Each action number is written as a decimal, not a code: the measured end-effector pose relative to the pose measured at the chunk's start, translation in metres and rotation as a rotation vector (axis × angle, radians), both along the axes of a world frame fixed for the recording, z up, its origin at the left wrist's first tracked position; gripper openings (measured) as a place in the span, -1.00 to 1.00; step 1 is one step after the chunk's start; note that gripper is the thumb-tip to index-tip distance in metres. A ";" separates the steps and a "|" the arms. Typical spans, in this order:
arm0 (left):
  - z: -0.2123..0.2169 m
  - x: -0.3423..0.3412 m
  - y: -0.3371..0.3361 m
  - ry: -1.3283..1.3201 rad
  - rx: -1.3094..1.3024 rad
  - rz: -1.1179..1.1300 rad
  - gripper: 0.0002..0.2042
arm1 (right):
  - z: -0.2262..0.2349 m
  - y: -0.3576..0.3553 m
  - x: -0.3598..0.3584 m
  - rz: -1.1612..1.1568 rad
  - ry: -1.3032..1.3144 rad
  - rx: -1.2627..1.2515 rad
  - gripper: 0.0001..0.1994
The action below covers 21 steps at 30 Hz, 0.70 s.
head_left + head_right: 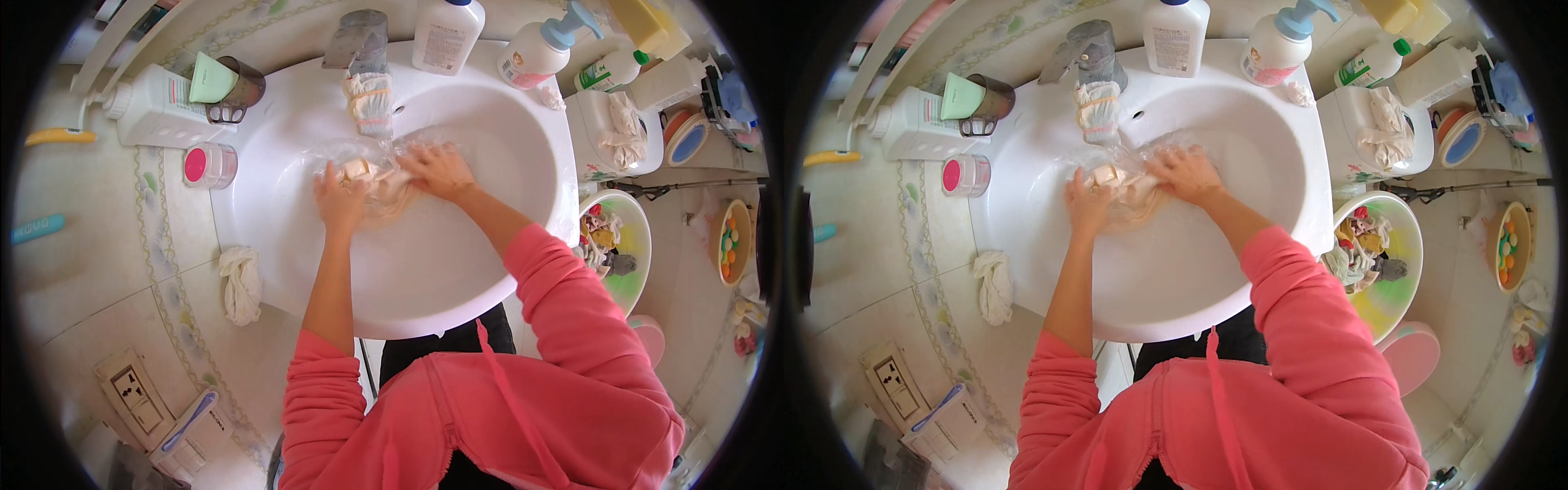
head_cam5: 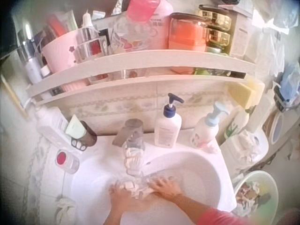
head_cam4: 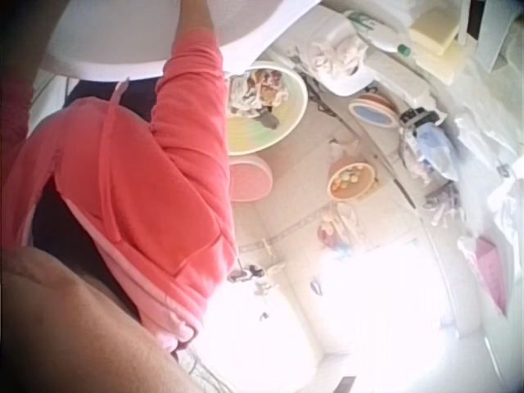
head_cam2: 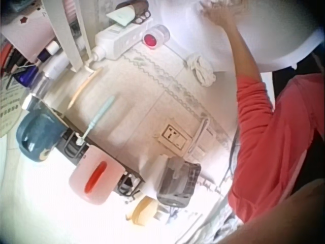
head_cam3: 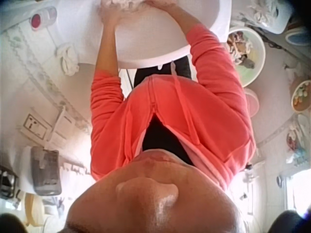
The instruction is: The person hand-washes several small white cloths in a bathroom sink. They repeatedly wet, rub, and wring each cloth under running water, then place the cleaned items into a nearby basin.
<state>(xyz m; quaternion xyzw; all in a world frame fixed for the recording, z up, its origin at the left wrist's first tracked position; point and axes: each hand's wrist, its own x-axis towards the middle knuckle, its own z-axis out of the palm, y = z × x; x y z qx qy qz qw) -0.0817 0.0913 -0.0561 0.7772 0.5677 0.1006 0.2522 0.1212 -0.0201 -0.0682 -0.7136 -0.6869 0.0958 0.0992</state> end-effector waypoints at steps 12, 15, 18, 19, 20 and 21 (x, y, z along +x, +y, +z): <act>0.017 0.021 -0.012 -1.432 -1.288 -0.042 -0.49 | 0.094 0.017 -0.121 -0.075 0.505 0.608 -0.79; 0.003 0.030 -0.019 -1.227 -0.808 -0.293 -0.58 | 0.070 0.027 -0.089 -0.161 0.386 0.636 -0.88; 0.056 0.046 -0.029 -1.076 -1.326 0.460 -0.67 | 0.042 0.022 -0.044 -0.279 0.298 0.574 -0.93; 0.065 0.040 -0.026 -1.065 -1.318 0.397 -0.65 | 0.033 0.018 -0.026 -0.245 0.240 0.507 -0.92; 0.068 0.031 -0.020 -0.997 -1.251 0.323 -0.64 | 0.027 0.012 -0.010 -0.204 0.186 0.440 -0.90; 0.068 0.019 -0.012 -0.927 -1.185 0.251 -0.63 | 0.026 0.005 0.006 -0.204 0.119 0.313 -0.86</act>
